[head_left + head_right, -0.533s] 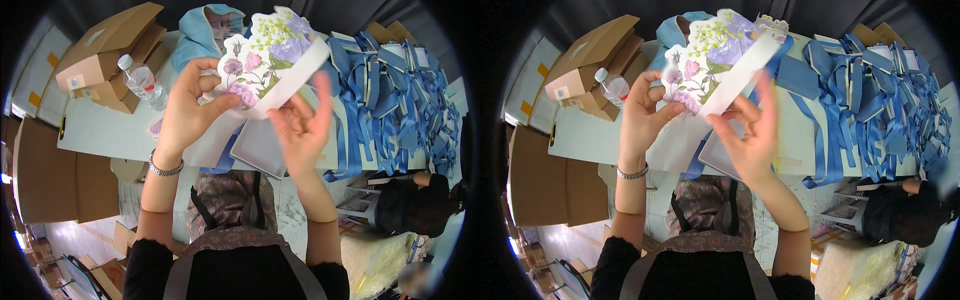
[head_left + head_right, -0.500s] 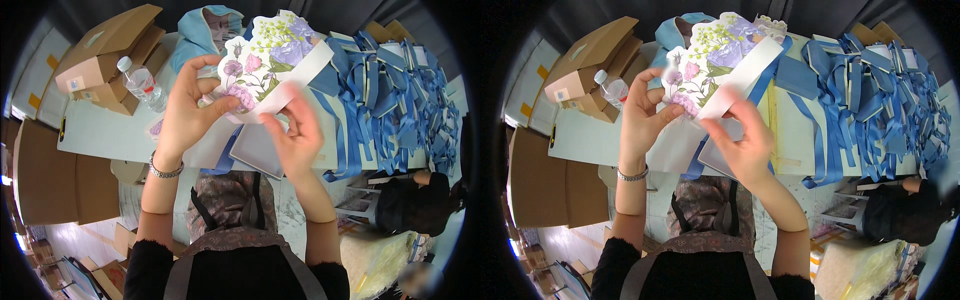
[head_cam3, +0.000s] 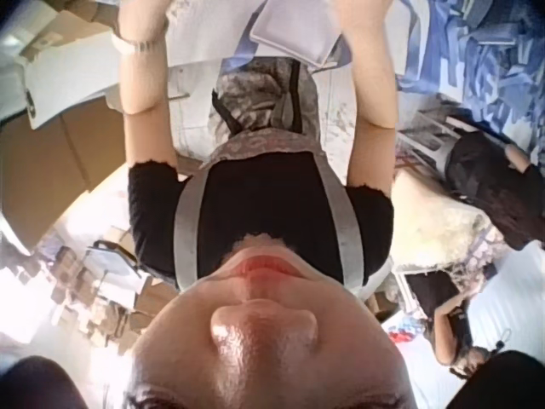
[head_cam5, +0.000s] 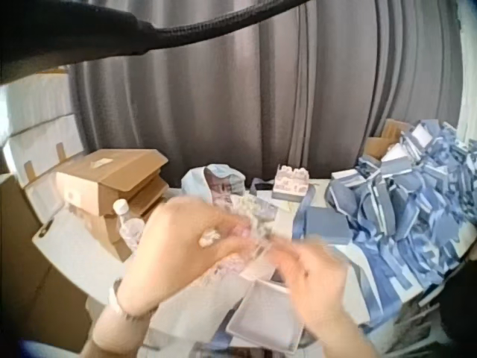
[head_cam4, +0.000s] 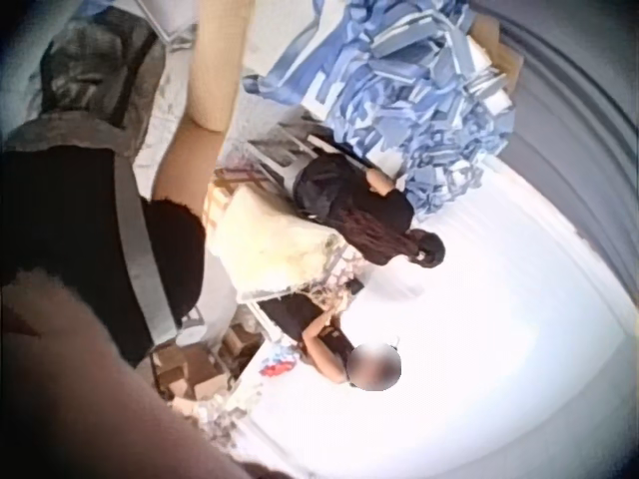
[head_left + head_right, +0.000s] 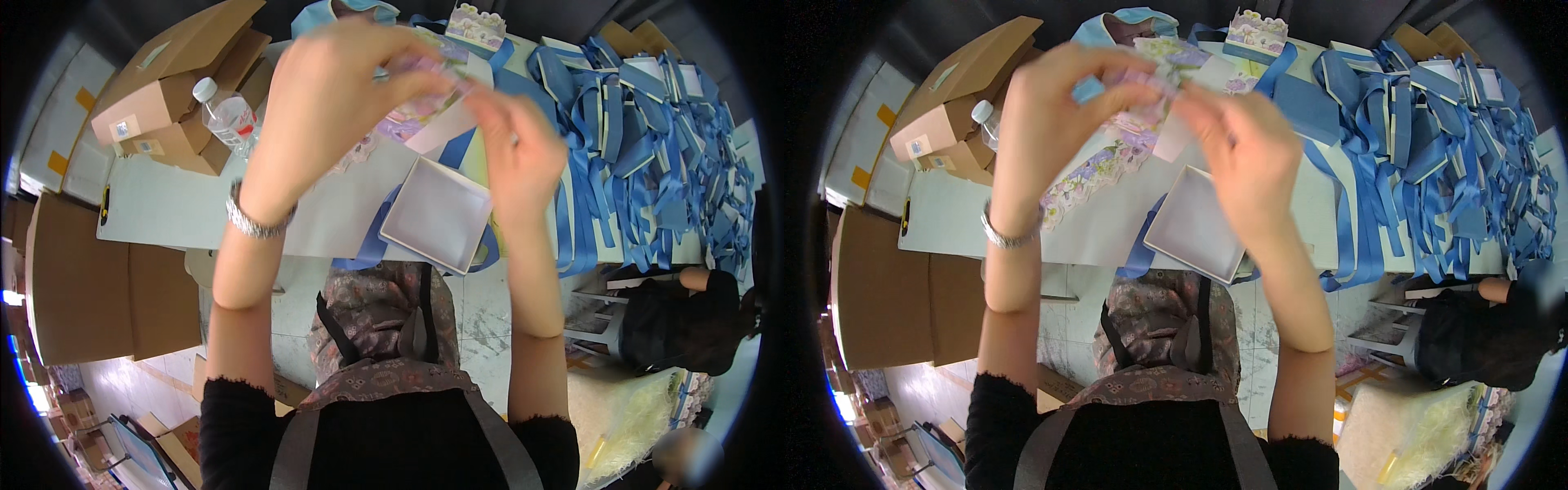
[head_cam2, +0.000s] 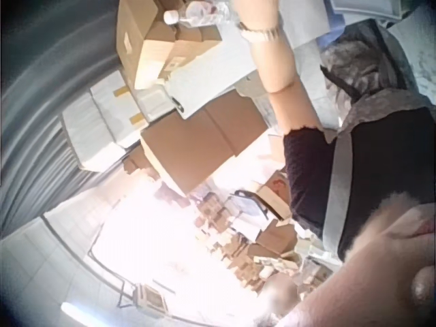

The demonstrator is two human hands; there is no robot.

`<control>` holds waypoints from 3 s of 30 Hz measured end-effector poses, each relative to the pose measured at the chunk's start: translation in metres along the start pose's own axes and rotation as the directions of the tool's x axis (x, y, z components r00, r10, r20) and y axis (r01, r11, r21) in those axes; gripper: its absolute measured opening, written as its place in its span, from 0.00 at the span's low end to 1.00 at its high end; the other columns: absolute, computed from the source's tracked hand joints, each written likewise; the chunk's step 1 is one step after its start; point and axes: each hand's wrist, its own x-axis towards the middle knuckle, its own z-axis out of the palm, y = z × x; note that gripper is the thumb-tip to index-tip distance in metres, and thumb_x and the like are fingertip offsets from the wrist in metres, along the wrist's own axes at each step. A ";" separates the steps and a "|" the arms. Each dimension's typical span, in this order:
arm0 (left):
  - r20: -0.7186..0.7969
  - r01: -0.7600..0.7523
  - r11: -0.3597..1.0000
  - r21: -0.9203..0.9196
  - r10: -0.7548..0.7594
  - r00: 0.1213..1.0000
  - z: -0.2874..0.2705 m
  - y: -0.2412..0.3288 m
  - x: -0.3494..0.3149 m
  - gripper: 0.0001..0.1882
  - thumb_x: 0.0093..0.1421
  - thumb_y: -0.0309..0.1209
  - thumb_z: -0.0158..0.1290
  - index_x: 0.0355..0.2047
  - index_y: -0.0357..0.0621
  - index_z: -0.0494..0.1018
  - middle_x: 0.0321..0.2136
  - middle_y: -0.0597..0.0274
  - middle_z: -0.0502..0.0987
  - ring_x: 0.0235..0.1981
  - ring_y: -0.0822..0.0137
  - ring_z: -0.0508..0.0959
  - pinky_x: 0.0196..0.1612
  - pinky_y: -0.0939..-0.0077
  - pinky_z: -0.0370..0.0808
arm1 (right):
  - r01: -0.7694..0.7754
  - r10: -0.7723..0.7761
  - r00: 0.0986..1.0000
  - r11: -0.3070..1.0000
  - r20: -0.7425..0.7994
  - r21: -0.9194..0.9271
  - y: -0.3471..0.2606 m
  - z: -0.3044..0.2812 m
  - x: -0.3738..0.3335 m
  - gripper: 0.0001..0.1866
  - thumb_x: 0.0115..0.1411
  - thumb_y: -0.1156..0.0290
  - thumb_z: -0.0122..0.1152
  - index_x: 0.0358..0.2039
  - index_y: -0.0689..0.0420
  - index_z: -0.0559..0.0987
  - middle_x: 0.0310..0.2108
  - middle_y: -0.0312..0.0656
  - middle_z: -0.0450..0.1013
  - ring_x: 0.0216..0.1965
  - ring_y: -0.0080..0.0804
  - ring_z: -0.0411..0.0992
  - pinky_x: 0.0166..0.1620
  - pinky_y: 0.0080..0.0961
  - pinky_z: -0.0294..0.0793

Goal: The person assembles small decorative boxes by inserting floral paper cutouts into the sides of white boxes and tying blue ribbons around them. The person handles the boxes and ribbons by hand, placing finished units on the table.

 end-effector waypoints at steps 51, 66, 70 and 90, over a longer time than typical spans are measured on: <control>0.217 0.232 0.408 -0.883 -0.085 0.973 0.005 -0.104 -0.023 0.33 0.42 0.28 0.68 0.49 0.30 0.71 0.36 0.52 0.79 0.34 0.71 0.80 0.36 0.80 0.79 | 0.022 -0.096 0.873 0.987 0.479 0.158 -0.021 -0.034 -0.001 0.60 0.32 0.72 0.76 0.65 0.57 0.50 0.60 0.52 0.54 0.59 0.51 0.57 0.58 0.41 0.60; -0.116 -0.556 0.827 0.084 0.562 0.819 0.052 0.019 -0.050 0.21 0.43 0.32 0.62 0.40 0.46 0.78 0.19 0.77 0.71 0.20 0.78 0.66 0.30 0.80 0.64 | -0.002 0.091 0.994 0.578 0.061 -0.816 0.011 -0.083 -0.074 0.53 0.31 0.61 0.78 0.61 0.48 0.61 0.65 0.56 0.47 0.66 0.59 0.42 0.60 0.60 0.44; -0.145 -0.629 0.759 -0.165 0.612 0.777 0.094 0.018 -0.111 0.16 0.48 0.27 0.60 0.40 0.44 0.78 0.20 0.76 0.73 0.20 0.78 0.66 0.33 0.81 0.67 | 0.150 0.148 0.939 0.636 0.311 -0.757 0.027 -0.122 -0.141 0.39 0.33 0.59 0.78 0.47 0.44 0.67 0.54 0.44 0.62 0.60 0.48 0.55 0.61 0.57 0.44; 0.773 0.256 0.959 0.122 -0.253 0.581 0.095 -0.042 -0.031 0.15 0.49 0.32 0.51 0.30 0.28 0.72 0.25 0.39 0.74 0.29 0.48 0.76 0.33 0.62 0.71 | 0.507 -0.208 0.856 0.514 0.472 -0.692 0.047 -0.163 -0.107 0.26 0.49 0.60 0.66 0.50 0.28 0.70 0.54 0.33 0.67 0.57 0.33 0.62 0.61 0.43 0.48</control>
